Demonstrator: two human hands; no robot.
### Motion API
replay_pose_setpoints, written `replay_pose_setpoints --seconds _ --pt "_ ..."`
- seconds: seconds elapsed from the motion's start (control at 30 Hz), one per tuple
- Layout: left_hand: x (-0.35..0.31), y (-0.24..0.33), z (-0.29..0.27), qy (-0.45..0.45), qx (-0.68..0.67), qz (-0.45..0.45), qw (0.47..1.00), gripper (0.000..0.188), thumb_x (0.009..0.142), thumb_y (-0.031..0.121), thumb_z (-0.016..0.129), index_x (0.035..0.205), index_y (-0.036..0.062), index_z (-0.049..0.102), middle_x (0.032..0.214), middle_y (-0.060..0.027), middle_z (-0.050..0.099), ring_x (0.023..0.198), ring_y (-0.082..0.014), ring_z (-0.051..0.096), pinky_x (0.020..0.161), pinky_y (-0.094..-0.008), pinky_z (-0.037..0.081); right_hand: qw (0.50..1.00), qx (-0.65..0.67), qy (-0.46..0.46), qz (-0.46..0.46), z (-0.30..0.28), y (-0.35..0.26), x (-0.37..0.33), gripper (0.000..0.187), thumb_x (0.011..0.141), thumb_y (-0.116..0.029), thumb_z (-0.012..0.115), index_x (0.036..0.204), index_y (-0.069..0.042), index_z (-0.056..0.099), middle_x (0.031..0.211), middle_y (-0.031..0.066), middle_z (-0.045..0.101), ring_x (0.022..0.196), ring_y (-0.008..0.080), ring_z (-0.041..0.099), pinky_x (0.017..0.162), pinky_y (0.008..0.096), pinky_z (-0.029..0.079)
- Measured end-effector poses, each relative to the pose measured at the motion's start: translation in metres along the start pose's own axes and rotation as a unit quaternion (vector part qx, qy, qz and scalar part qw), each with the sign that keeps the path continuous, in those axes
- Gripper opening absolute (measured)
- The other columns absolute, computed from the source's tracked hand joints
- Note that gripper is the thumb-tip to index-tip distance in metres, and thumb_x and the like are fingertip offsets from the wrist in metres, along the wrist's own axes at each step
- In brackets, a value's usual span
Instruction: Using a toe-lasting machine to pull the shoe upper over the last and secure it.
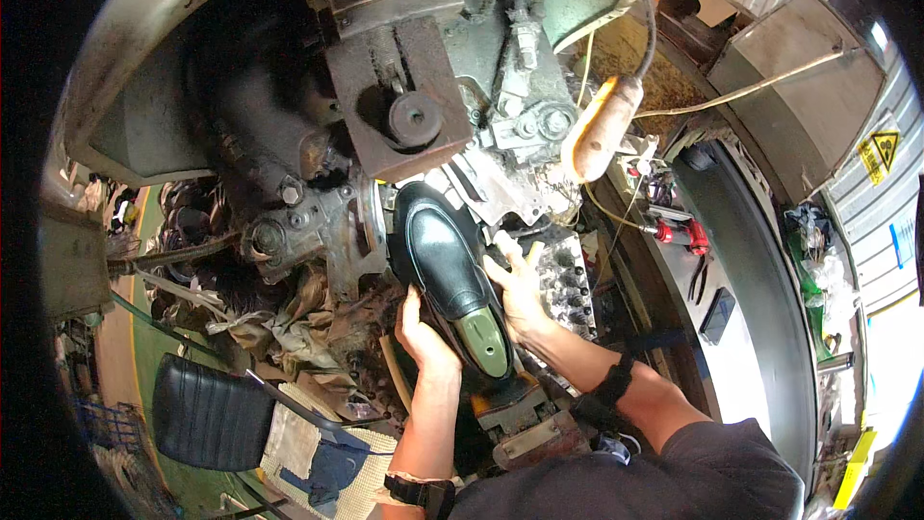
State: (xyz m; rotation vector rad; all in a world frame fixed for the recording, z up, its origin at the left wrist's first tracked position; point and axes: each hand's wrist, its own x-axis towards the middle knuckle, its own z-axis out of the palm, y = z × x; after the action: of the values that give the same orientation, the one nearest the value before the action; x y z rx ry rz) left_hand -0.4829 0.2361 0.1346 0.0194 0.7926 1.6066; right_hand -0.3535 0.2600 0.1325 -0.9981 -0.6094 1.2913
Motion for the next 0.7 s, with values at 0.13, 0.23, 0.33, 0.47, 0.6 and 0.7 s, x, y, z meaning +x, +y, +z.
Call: replay_pose_setpoints --seconds 0.13,0.23,0.33,0.47,0.6,0.7 --pt "0.01 -0.008 0.0 0.011 0.037 0.062 0.997 0.032 0.098 0.025 0.064 0.112 -0.0025 0.065 0.11 -0.0108 0.068 0.098 -0.0217 0.066 0.088 -0.0369 0.052 0.998 -0.03 0.035 -0.048 -0.002 0.011 0.012 0.072 0.089 -0.026 0.073 0.15 -0.002 0.042 0.166 0.0171 0.014 0.151 0.031 -0.018 0.123 0.0374 -0.001" --pt "0.011 -0.008 -0.003 0.017 0.056 0.073 0.996 0.036 0.098 0.027 0.064 0.117 -0.003 0.064 0.114 -0.0111 0.068 0.1 -0.0217 0.066 0.089 -0.0369 0.053 0.998 -0.043 0.035 -0.023 0.003 0.007 0.011 0.077 0.088 -0.028 0.075 0.15 0.0 0.04 0.165 0.0165 0.017 0.152 0.0302 -0.015 0.123 0.0386 0.002" --pt "0.009 -0.008 -0.001 0.02 0.044 0.039 0.998 0.04 0.098 0.029 0.064 0.123 -0.0029 0.063 0.118 -0.0111 0.067 0.102 -0.0223 0.066 0.09 -0.0376 0.053 0.998 0.009 0.049 0.023 0.003 0.002 0.01 0.083 0.086 -0.029 0.076 0.151 0.003 0.036 0.162 0.0197 0.02 0.153 0.0274 0.0 0.122 0.0407 0.015" --pt "0.008 -0.005 -0.001 -0.004 -0.008 -0.008 1.0 0.042 0.1 0.032 0.061 0.124 -0.0017 0.063 0.123 -0.0103 0.066 0.104 -0.0232 0.066 0.093 -0.0382 0.053 0.974 0.186 0.02 0.127 0.011 -0.012 0.002 0.066 0.087 -0.017 0.077 0.143 -0.008 0.043 0.139 0.0094 0.05 0.13 0.0206 0.047 0.109 0.0357 0.04" --pt "-0.004 0.0 0.015 -0.026 -0.027 -0.043 0.998 0.043 0.101 0.036 0.058 0.124 -0.0007 0.063 0.121 -0.0095 0.067 0.105 -0.023 0.066 0.093 -0.0377 0.052 0.969 0.194 0.007 0.154 0.016 -0.028 -0.003 0.054 0.089 -0.018 0.076 0.135 -0.011 0.048 0.123 0.0041 0.057 0.116 0.0156 0.053 0.101 0.0331 0.045" --pt "-0.005 0.001 0.016 -0.029 -0.013 -0.041 0.999 0.043 0.1 0.036 0.059 0.124 -0.0004 0.064 0.119 -0.0096 0.068 0.104 -0.0225 0.066 0.094 -0.0378 0.052 0.97 0.183 0.01 0.159 0.018 -0.032 -0.005 0.05 0.09 -0.018 0.076 0.132 -0.011 0.05 0.118 0.0031 0.059 0.113 0.014 0.054 0.1 0.0324 0.045"
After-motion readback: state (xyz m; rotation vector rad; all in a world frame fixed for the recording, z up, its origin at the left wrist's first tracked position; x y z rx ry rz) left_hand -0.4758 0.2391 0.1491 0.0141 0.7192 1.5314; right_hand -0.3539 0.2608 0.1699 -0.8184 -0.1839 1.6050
